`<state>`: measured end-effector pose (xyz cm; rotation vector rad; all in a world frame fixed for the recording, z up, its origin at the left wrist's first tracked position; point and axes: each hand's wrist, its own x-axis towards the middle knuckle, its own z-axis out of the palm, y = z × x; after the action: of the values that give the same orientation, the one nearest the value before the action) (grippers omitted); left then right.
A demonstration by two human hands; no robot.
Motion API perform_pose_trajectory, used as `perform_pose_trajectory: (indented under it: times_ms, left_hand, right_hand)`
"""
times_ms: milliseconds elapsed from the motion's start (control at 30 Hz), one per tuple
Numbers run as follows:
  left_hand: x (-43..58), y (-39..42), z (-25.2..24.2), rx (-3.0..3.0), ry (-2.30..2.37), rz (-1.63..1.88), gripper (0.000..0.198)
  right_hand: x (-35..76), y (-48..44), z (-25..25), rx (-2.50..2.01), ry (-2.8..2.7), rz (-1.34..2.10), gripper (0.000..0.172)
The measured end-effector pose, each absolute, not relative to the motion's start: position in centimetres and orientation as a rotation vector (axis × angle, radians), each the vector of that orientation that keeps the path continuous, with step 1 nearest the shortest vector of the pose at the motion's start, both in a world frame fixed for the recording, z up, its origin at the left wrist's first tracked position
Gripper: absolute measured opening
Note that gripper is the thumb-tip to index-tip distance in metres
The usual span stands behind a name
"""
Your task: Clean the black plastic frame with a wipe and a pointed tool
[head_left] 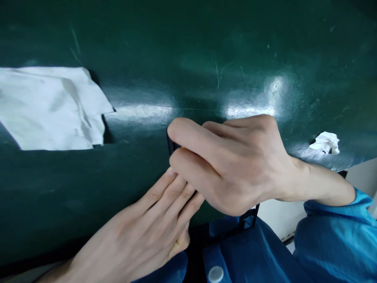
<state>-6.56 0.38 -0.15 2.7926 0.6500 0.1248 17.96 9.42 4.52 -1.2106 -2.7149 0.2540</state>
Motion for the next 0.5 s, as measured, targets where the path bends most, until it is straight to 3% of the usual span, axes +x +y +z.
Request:
perform_pose_trajectory:
  times_ms: [500]
  left_hand:
    - [-6.47,0.61,-0.11,2.722,0.633,0.164,0.054]
  right_hand:
    - [17.84,9.30,4.50,-1.212,-2.594,0.239,0.047]
